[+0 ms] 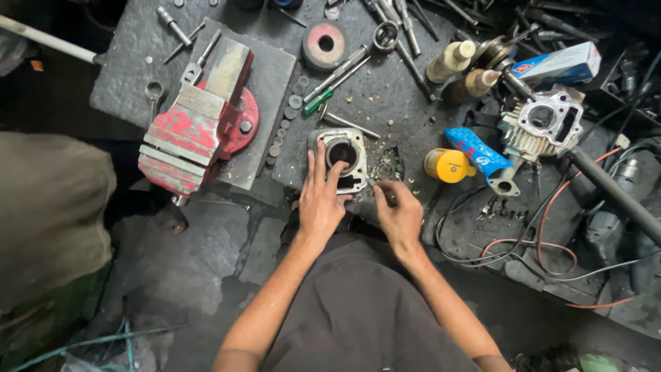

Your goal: The person uses a small metal file to deburr and smooth the edges of a metal engine cylinder head block. They hold the part steady with one hand while filing the perimeter with the other, occasionally rotating the part to access different sides.

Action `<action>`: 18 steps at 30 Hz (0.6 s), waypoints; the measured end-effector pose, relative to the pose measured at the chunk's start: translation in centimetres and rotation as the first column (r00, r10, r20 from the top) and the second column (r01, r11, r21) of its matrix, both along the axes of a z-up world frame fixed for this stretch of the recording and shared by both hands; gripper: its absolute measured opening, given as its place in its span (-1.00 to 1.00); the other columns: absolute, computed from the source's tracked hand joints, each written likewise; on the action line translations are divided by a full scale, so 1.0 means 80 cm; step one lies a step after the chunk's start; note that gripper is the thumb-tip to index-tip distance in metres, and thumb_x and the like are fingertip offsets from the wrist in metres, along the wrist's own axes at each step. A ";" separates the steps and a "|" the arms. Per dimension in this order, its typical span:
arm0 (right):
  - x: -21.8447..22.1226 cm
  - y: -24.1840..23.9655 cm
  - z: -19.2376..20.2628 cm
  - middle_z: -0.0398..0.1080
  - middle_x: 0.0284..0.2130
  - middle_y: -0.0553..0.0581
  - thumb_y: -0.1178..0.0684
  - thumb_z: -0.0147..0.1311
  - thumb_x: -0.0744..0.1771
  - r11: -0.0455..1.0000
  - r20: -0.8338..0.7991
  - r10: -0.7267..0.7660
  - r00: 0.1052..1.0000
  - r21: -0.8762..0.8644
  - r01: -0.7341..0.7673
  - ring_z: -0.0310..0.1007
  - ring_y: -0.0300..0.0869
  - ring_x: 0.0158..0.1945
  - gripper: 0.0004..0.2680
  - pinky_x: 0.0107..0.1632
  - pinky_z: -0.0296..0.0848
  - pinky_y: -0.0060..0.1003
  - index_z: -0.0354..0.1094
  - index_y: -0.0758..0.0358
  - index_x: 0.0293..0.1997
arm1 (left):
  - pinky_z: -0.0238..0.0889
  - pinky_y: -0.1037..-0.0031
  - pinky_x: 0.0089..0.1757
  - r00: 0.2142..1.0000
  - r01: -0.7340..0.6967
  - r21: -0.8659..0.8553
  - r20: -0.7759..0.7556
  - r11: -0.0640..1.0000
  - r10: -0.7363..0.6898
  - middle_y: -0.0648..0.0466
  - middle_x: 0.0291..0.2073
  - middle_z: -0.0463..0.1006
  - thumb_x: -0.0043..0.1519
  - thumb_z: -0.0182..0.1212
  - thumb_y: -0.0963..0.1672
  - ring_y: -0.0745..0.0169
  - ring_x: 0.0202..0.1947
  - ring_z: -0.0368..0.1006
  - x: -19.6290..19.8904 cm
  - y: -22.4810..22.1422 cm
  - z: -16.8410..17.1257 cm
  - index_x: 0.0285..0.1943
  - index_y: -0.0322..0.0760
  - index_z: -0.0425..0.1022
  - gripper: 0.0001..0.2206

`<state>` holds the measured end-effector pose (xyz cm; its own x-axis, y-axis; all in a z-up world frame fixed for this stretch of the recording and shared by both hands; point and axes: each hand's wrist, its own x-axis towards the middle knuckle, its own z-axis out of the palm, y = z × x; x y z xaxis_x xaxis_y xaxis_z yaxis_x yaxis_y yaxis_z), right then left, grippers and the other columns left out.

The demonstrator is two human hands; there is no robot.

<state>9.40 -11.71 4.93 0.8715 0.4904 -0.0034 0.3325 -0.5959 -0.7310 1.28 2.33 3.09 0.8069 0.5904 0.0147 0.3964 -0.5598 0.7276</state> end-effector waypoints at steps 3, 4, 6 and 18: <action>-0.009 -0.005 0.001 0.57 -0.35 0.17 0.12 0.26 0.31 0.998 0.005 0.055 0.998 -0.011 -0.055 0.64 -0.10 -0.32 -0.92 -0.26 0.54 -0.26 0.53 0.23 -0.19 | 0.12 0.03 0.30 1.000 -0.008 0.035 0.029 0.999 0.007 -0.21 0.56 -0.10 -0.12 0.53 -0.23 -0.49 0.50 -0.06 -0.008 -0.005 0.001 0.24 -0.14 0.34 -0.31; -0.006 -0.004 0.000 0.57 -0.35 0.17 0.12 0.26 0.30 0.998 0.033 0.071 0.997 -0.005 -0.070 0.64 -0.10 -0.30 -0.92 -0.25 0.54 -0.26 0.52 0.24 -0.19 | 0.12 0.02 0.29 1.000 -0.004 0.039 0.020 0.999 0.003 -0.22 0.55 -0.10 -0.14 0.53 -0.23 -0.49 0.49 -0.06 -0.003 -0.002 0.001 0.24 -0.14 0.34 -0.31; 0.002 -0.001 -0.001 0.57 -0.32 0.17 0.12 0.26 0.31 0.998 0.045 0.060 0.997 0.019 -0.061 0.64 -0.10 -0.27 -0.91 -0.22 0.55 -0.27 0.51 0.25 -0.18 | 0.12 0.00 0.26 1.000 -0.006 0.039 -0.004 0.999 0.006 -0.23 0.54 -0.10 -0.17 0.54 -0.22 -0.50 0.48 -0.05 0.004 0.001 0.001 0.22 -0.12 0.34 -0.30; 0.002 -0.008 -0.006 0.58 -0.32 0.18 0.10 0.24 0.31 0.997 -0.015 0.071 0.997 -0.012 -0.071 0.65 -0.08 -0.26 -0.90 -0.21 0.56 -0.26 0.52 0.23 -0.16 | 0.15 0.03 0.26 0.999 0.011 0.064 -0.036 0.998 -0.008 -0.22 0.54 -0.08 -0.13 0.54 -0.22 -0.49 0.47 -0.02 -0.002 0.003 0.007 0.24 -0.19 0.35 -0.31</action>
